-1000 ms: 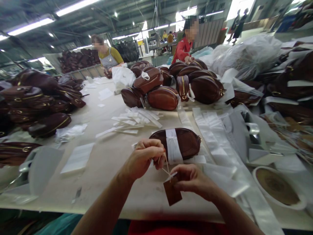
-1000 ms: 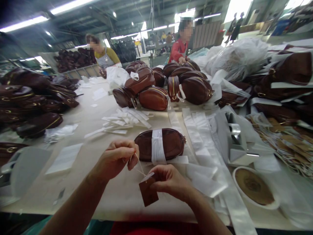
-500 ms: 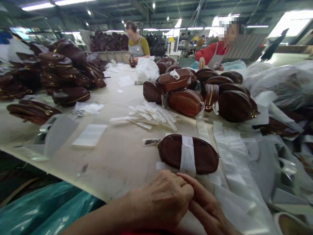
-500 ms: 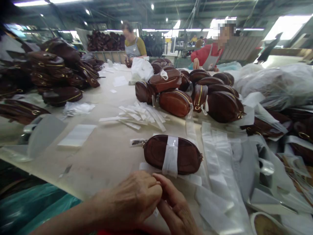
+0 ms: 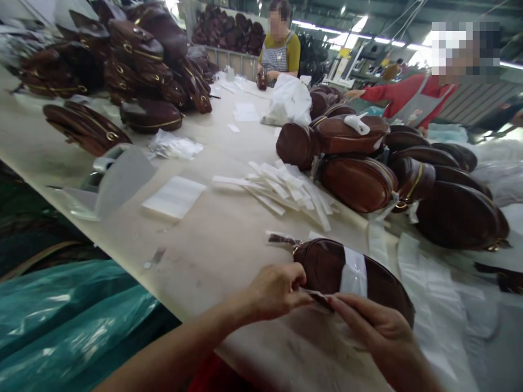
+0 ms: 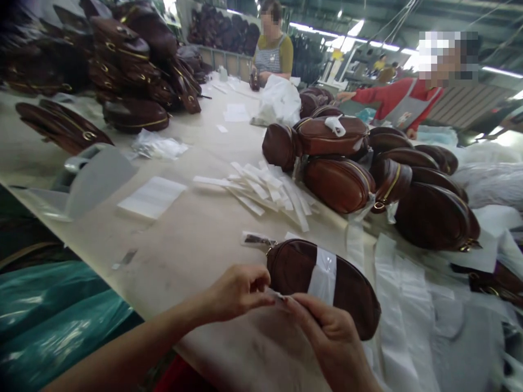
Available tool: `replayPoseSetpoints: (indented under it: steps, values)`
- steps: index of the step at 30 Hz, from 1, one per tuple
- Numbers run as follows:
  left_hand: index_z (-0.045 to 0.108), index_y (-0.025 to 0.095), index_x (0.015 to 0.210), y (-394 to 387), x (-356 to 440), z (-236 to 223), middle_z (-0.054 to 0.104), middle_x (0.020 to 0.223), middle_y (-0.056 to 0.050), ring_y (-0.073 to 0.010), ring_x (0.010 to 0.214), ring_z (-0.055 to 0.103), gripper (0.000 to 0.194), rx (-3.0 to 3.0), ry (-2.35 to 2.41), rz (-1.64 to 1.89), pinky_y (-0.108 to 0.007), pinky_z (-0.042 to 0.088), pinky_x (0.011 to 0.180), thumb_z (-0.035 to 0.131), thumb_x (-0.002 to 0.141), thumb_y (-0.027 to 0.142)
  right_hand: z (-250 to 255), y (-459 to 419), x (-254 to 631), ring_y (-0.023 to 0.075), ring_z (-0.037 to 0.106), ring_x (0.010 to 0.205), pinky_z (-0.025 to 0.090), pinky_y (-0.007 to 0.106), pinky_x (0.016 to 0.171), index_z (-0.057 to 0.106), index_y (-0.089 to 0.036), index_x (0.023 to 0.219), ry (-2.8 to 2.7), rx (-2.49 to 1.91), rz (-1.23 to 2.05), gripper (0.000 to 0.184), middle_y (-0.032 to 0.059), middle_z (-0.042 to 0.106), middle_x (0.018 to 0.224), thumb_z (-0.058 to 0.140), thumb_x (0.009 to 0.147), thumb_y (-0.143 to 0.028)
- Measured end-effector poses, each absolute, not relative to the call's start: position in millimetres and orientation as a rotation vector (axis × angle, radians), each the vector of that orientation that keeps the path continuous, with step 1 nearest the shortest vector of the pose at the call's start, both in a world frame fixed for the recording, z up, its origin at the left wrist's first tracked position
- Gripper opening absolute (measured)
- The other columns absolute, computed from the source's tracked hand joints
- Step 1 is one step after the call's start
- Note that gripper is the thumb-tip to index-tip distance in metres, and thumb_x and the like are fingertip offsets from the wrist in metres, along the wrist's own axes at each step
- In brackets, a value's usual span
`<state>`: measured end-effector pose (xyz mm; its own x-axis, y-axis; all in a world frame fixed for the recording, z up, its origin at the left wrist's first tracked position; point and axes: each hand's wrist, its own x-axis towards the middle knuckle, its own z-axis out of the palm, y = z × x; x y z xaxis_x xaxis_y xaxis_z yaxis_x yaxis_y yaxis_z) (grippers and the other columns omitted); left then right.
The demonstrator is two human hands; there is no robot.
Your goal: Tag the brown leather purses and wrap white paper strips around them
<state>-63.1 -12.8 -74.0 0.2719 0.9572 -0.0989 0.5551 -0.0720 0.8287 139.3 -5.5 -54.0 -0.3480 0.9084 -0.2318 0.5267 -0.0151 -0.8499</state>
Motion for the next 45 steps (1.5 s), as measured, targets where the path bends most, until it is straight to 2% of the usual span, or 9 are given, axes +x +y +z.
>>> replayPoseSetpoints:
  steps: [1, 4, 8, 14, 20, 28, 34, 38, 45]
  values:
    - [0.059, 0.016, 0.086, -5, -66, -83, 0.064, 0.082, -0.004, -0.0173, 0.073, 0.058, 0.013, 1.682, 1.425, 0.686, -0.025, 0.042, 0.063, 0.061, 0.076, 0.024, -48, 4, 138, 0.0194, 0.064, 0.066, 0.052, 0.024, 0.057, 0.076, -0.022, 0.083, -1.896, -1.498, 1.290, 0.035, 0.0020, 0.069, 0.068, 0.063, 0.073, -0.053]
    - [0.057, 0.014, 0.106, 20, -67, -108, 0.061, 0.105, -0.010, -0.0213, 0.095, 0.056, 0.033, 1.658, 1.515, 0.834, -0.031, 0.044, 0.082, 0.048, 0.075, 0.008, -30, 31, 130, 0.0196, 0.065, 0.069, 0.052, 0.024, 0.062, 0.076, -0.021, 0.081, -1.945, -1.540, 1.180, 0.035, 0.0033, 0.072, 0.073, 0.065, 0.071, -0.053]
    - [0.059, 0.014, 0.107, 41, -64, -129, 0.062, 0.104, -0.010, -0.0206, 0.098, 0.056, 0.044, 1.620, 1.398, 0.921, -0.032, 0.042, 0.089, 0.041, 0.069, 0.000, -15, 56, 110, 0.0222, 0.066, 0.069, 0.053, 0.029, 0.064, 0.075, -0.020, 0.079, -2.050, -1.535, 1.113, 0.036, 0.0042, 0.072, 0.074, 0.064, 0.071, -0.054]
    - [0.062, 0.015, 0.085, 49, -72, -138, 0.064, 0.080, -0.002, -0.0149, 0.078, 0.057, 0.028, 1.488, 1.355, 0.986, -0.026, 0.045, 0.076, 0.040, 0.072, 0.004, -21, 79, 88, 0.0247, 0.066, 0.079, 0.049, 0.034, 0.076, 0.075, -0.022, 0.084, -2.193, -1.476, 1.126, 0.034, 0.0030, 0.074, 0.084, 0.060, 0.074, -0.052]
    - [0.060, 0.015, 0.079, 52, -73, -147, 0.058, 0.068, 0.001, -0.0135, 0.069, 0.052, 0.020, 1.417, 1.367, 1.020, -0.024, 0.043, 0.068, 0.044, 0.072, 0.006, -36, 91, 86, 0.0220, 0.064, 0.072, 0.047, 0.030, 0.067, 0.075, -0.019, 0.083, -2.239, -1.516, 1.061, 0.036, 0.0018, 0.071, 0.074, 0.057, 0.075, -0.050]
    - [0.055, 0.015, 0.099, 50, -65, -149, 0.057, 0.075, -0.001, -0.0149, 0.070, 0.051, 0.037, 1.381, 1.404, 1.078, -0.026, 0.041, 0.069, 0.045, 0.067, 0.001, -44, 103, 78, 0.0182, 0.058, 0.067, 0.042, 0.026, 0.060, 0.072, -0.018, 0.073, -2.306, -1.545, 1.115, 0.039, 0.0021, 0.066, 0.067, 0.056, 0.076, -0.053]
    - [0.056, 0.015, 0.080, 51, -66, -148, 0.053, 0.073, -0.001, -0.0143, 0.072, 0.049, 0.025, 1.412, 1.359, 1.106, -0.025, 0.039, 0.068, 0.041, 0.067, 0.000, -46, 105, 75, 0.0163, 0.054, 0.065, 0.040, 0.023, 0.055, 0.071, -0.017, 0.073, -2.264, -1.526, 1.281, 0.042, 0.0023, 0.064, 0.067, 0.059, 0.072, -0.057]
    - [0.051, 0.016, 0.071, 52, -66, -149, 0.048, 0.070, 0.000, -0.0140, 0.071, 0.046, 0.020, 1.427, 1.364, 1.101, -0.025, 0.038, 0.067, 0.040, 0.068, 0.000, -46, 108, 72, 0.0136, 0.049, 0.056, 0.035, 0.023, 0.051, 0.069, -0.017, 0.067, -2.289, -1.568, 1.317, 0.042, 0.0000, 0.057, 0.057, 0.056, 0.072, -0.057]
    - [0.043, 0.017, 0.066, 52, -68, -146, 0.045, 0.069, 0.001, -0.0139, 0.069, 0.044, 0.018, 1.427, 1.371, 1.063, -0.026, 0.036, 0.065, 0.043, 0.067, 0.000, -53, 120, 70, 0.0164, 0.055, 0.060, 0.035, 0.026, 0.057, 0.067, -0.019, 0.064, -2.678, -1.627, 0.870, 0.040, -0.0003, 0.057, 0.056, 0.045, 0.077, -0.050]
